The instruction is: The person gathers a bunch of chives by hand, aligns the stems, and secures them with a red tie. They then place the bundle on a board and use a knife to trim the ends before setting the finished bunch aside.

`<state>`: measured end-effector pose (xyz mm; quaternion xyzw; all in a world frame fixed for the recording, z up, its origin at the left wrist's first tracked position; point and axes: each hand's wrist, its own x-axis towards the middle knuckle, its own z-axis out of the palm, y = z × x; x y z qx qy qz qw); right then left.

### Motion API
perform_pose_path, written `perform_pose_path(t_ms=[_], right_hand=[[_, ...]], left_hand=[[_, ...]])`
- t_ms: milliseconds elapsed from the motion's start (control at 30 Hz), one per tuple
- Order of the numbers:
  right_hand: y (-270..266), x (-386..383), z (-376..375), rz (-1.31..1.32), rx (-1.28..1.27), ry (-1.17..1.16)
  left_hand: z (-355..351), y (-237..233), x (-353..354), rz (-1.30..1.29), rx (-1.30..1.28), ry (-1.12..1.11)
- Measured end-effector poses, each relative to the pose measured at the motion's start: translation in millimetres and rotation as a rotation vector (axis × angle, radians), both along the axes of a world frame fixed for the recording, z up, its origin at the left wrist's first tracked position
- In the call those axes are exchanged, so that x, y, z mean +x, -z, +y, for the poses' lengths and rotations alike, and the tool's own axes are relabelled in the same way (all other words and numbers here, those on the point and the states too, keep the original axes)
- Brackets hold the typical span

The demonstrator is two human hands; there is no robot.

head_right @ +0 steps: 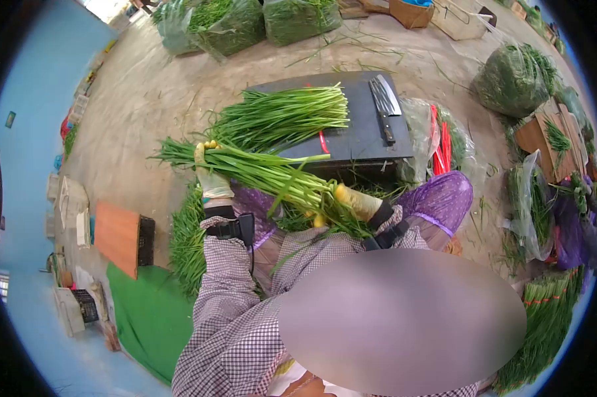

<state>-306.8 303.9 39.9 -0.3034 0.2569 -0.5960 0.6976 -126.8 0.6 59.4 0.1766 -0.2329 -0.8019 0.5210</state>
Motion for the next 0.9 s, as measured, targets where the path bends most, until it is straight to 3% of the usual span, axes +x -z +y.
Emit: perform_pose_path(t_ms=[67, 167, 300, 333, 367, 433, 500, 600, 667, 733, 767, 800, 900], right_hand=[[-10.8, -3.5, 1.9, 0.235, 0.076, -0.076], [-22.9, -2.9, 1.1, 0.325, 0.273, -0.022], [-57.8, -12.3, 21.3, 0.477, 0.226, 0.048], [-37.4, -21.7, 32.8, 0.346, 0.166, 0.085], [-60.1, -26.3, 43.1, 0.336, 0.179, 0.176], [-33.4, -42.2, 59.9, 0.291, 0.157, 0.324], [-12.0, -47.7, 59.6, 0.389, 0.068, 0.373], [-33.2, -34.3, 29.2, 0.376, 0.249, 0.483], [-33.5, -15.5, -17.0, 0.609, 0.162, 0.676], [-9.9, -12.8, -53.5, 0.920, -0.016, 0.744], [-7.6, -12.3, -62.6, 0.960, 0.016, 0.663], [-4.0, -4.9, -71.3, 0.568, 0.151, 0.584], [-27.8, -3.8, -63.3, 0.279, 0.321, 0.464]], left_hand=[[-9.3, 13.2, 3.0, -0.028, 0.019, -0.057], [-15.1, 22.8, 10.8, -0.128, 0.027, -0.108], [-20.0, 20.5, 20.4, -0.205, 0.044, -0.119], [-26.0, 23.8, 23.3, -0.192, 0.039, -0.158], [-33.9, 28.8, 26.6, -0.177, 0.033, -0.196], [-42.5, 28.7, 33.8, -0.183, 0.012, -0.249], [-34.1, 8.9, 31.4, -0.194, 0.010, -0.265], [-10.3, -18.8, 11.3, -0.192, -0.031, -0.301], [16.2, -40.2, -2.2, -0.160, -0.071, -0.266], [26.1, -41.7, -10.3, -0.147, -0.153, -0.213], [33.1, -45.4, -13.3, -0.142, -0.193, -0.192], [42.2, -49.1, -15.8, -0.184, -0.282, -0.209], [46.0, -60.6, -12.0, -0.135, -0.158, -0.187]])
